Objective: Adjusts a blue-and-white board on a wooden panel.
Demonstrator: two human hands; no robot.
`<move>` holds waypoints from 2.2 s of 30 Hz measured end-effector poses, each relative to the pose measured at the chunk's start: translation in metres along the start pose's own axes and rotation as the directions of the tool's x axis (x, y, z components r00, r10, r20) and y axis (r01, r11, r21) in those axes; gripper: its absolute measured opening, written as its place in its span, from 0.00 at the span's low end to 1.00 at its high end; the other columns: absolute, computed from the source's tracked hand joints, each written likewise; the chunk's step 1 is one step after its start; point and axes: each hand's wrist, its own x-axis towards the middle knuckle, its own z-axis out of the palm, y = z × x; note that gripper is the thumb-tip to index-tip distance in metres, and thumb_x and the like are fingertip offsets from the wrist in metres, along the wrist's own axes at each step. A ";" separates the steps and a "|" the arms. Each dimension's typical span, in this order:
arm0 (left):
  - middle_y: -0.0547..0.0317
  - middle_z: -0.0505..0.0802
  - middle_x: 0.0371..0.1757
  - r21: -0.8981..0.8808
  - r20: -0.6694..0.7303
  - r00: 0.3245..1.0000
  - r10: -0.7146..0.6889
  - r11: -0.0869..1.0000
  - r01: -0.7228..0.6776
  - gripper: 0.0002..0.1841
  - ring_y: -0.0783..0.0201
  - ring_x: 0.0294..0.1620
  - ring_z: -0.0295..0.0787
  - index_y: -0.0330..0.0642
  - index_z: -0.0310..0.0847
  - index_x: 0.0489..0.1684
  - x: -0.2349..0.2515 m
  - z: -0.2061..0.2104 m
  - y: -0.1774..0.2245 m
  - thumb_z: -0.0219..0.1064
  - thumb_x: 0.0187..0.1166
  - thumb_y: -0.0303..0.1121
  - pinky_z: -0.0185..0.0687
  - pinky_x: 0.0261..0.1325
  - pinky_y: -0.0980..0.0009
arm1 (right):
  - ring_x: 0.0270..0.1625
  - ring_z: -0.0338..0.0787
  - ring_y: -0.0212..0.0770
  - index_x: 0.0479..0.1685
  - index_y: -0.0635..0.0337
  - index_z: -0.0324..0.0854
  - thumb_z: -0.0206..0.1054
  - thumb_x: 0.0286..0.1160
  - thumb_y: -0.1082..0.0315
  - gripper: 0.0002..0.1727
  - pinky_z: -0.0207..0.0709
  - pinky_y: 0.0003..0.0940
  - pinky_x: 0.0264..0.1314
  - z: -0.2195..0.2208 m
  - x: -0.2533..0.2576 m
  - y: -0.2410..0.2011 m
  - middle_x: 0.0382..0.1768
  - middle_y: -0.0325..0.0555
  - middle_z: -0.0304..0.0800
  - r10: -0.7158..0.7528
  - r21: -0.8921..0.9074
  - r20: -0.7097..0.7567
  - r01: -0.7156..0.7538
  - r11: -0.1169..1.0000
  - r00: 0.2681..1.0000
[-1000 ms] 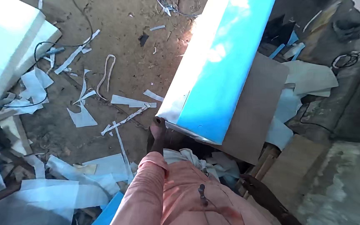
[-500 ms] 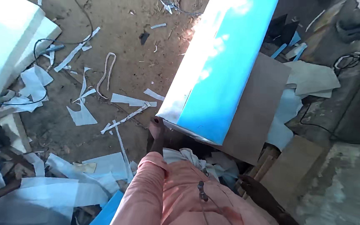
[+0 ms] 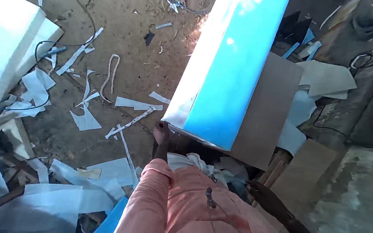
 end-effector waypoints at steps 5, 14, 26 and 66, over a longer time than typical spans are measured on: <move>0.42 0.92 0.58 0.228 0.088 0.994 0.058 0.971 -0.077 0.19 0.41 0.58 0.91 0.43 0.83 0.63 0.009 -0.012 -0.004 0.58 0.87 0.46 0.85 0.59 0.35 | 0.57 0.92 0.47 0.79 0.51 0.75 0.61 0.86 0.51 0.26 0.86 0.50 0.60 -0.002 0.002 -0.004 0.63 0.51 0.89 0.020 0.011 -0.010 -0.020 1.000 1.000; 0.47 0.93 0.59 -0.107 0.060 0.990 0.126 0.987 -0.119 0.29 0.53 0.56 0.94 0.40 0.69 0.79 0.014 -0.020 -0.006 0.71 0.78 0.36 0.90 0.62 0.49 | 0.63 0.91 0.48 0.79 0.54 0.75 0.60 0.86 0.50 0.27 0.84 0.50 0.67 0.003 0.003 0.006 0.67 0.53 0.87 0.013 -0.010 0.010 -0.013 1.000 1.000; 0.46 0.94 0.59 0.155 0.146 0.952 0.269 0.944 -0.290 0.16 0.47 0.61 0.92 0.45 0.87 0.65 0.025 -0.033 -0.010 0.59 0.91 0.40 0.83 0.69 0.42 | 0.61 0.92 0.46 0.78 0.52 0.75 0.61 0.86 0.51 0.26 0.85 0.49 0.65 0.001 0.003 -0.002 0.66 0.51 0.88 0.012 -0.002 -0.012 -0.012 1.000 1.000; 0.41 0.92 0.59 0.072 0.391 0.905 0.171 0.974 -0.215 0.18 0.44 0.62 0.89 0.40 0.84 0.65 0.067 -0.034 -0.012 0.59 0.90 0.42 0.80 0.70 0.39 | 0.58 0.92 0.47 0.78 0.52 0.75 0.60 0.87 0.51 0.26 0.85 0.50 0.63 0.008 -0.003 -0.027 0.62 0.51 0.90 0.020 -0.025 0.000 -0.020 0.999 1.000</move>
